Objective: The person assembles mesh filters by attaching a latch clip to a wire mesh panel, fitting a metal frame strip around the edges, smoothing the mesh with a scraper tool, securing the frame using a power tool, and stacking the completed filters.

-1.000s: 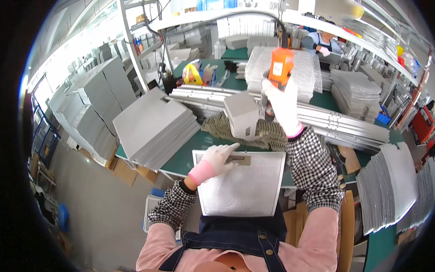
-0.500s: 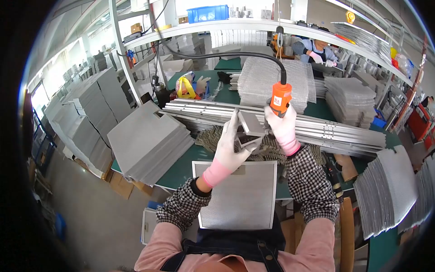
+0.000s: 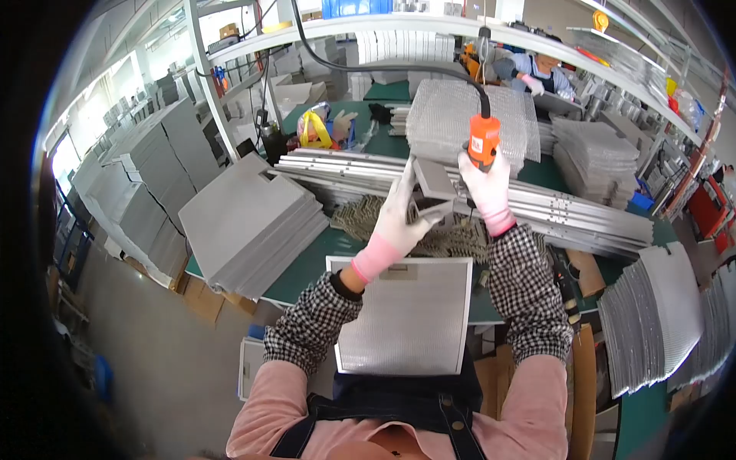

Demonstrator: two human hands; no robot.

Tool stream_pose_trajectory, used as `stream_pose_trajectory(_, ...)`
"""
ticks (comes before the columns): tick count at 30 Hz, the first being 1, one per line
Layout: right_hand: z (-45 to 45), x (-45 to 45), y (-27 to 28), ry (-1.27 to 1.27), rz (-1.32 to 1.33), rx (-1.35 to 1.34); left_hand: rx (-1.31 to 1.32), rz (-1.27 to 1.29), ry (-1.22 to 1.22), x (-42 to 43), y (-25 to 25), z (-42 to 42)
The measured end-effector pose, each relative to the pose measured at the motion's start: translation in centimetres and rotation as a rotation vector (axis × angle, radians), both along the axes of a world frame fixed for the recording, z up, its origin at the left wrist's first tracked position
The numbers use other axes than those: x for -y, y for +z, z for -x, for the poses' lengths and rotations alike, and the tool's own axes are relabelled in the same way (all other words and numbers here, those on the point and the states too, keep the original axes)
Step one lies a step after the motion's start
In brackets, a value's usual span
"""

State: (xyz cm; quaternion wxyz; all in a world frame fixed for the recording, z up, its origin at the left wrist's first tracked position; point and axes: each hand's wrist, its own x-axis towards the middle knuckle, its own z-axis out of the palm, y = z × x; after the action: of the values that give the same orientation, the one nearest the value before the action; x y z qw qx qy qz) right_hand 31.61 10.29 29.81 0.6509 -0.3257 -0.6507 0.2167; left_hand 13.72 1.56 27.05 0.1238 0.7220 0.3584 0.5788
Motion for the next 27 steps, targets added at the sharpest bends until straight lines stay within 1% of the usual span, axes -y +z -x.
stream_pose_trajectory(1, 0.3, -0.3, 0.2, -0.013, -0.085, 0.000, 0.004, -0.022, 0.003, 0.0, 0.5, 0.2)
stream_pose_trajectory(3, 0.6, 0.9, 0.8, 0.077, -0.051, -0.067, -0.037, -0.001, 0.001, 1.4, 0.9, 0.4)
stream_pose_trajectory(4, 0.7, 0.6, 1.1, 0.079, -0.050, -0.067, -0.067, -0.111, 0.047, 1.3, 0.6, 0.4)
stream_pose_trajectory(7, 0.3, 1.1, 0.3, 0.022, -0.049, 0.006, -0.046, -0.118, 0.040, -0.1, -0.6, 0.5)
stream_pose_trajectory(8, 0.8, 1.0, 0.7, 0.032, -0.051, -0.021, -0.004, -0.007, -0.014, 0.3, -0.1, 0.4)
stream_pose_trajectory(9, 1.2, 0.9, 0.9, 0.043, -0.045, -0.046, -0.033, -0.043, 0.013, 0.5, 0.0, 0.6)
stream_pose_trajectory(10, 1.2, 1.4, 0.9, 0.105, -0.007, -0.096, -0.062, -0.080, 0.041, 0.6, 0.1, 0.7)
stream_pose_trajectory(11, 1.3, 2.1, 1.5, 0.106, -0.003, -0.094, -0.090, -0.180, 0.082, 0.7, 0.4, 0.7)
stream_pose_trajectory(12, 1.4, 2.6, 1.8, 0.113, -0.013, -0.091, -0.089, -0.169, 0.081, 1.2, 0.6, 0.8)
stream_pose_trajectory(14, 1.0, 3.0, 2.2, 0.093, -0.029, -0.055, -0.003, -0.004, -0.004, 2.2, 1.3, 0.7)
stream_pose_trajectory(16, 0.6, 2.6, 0.8, 0.062, 0.028, -0.035, 0.022, 0.031, -0.017, 1.9, -0.1, 0.4)
stream_pose_trajectory(17, 0.5, 1.2, 0.7, 0.038, 0.034, -0.019, 0.010, 0.003, -0.009, 1.3, -0.2, 0.5)
stream_pose_trajectory(18, 0.8, 0.6, 0.6, -0.016, -0.030, 0.019, -0.002, -0.025, 0.000, 0.8, -0.4, 0.5)
stream_pose_trajectory(19, 0.7, 0.4, 0.2, 0.009, -0.074, -0.006, -0.013, -0.053, 0.008, 0.3, -0.6, 0.6)
stream_pose_trajectory(21, 1.1, 1.1, 0.9, -0.042, -0.147, 0.032, -0.035, -0.070, 0.017, 1.1, 0.0, 0.7)
stream_pose_trajectory(22, 0.8, 2.0, 0.9, 0.031, -0.089, -0.028, -0.036, -0.058, 0.013, 1.6, 0.3, 0.7)
stream_pose_trajectory(23, 1.1, 3.5, 2.3, 0.103, -0.038, -0.089, -0.057, -0.119, 0.035, 1.8, 0.8, 0.7)
stream_pose_trajectory(24, 1.0, 3.7, 2.5, 0.066, -0.052, -0.087, -0.076, -0.183, 0.059, 1.9, 1.1, 0.7)
stream_pose_trajectory(25, 0.5, 3.2, 1.2, 0.062, -0.034, -0.086, -0.075, -0.164, 0.055, 2.2, 0.4, 0.4)
stream_pose_trajectory(26, 0.1, 1.5, -0.4, 0.006, -0.021, -0.032, -0.027, -0.075, 0.024, 1.8, -0.3, 0.2)
stream_pose_trajectory(27, 0.3, 1.3, 0.1, 0.001, -0.021, -0.029, -0.027, -0.064, 0.019, 1.1, -0.1, 0.4)
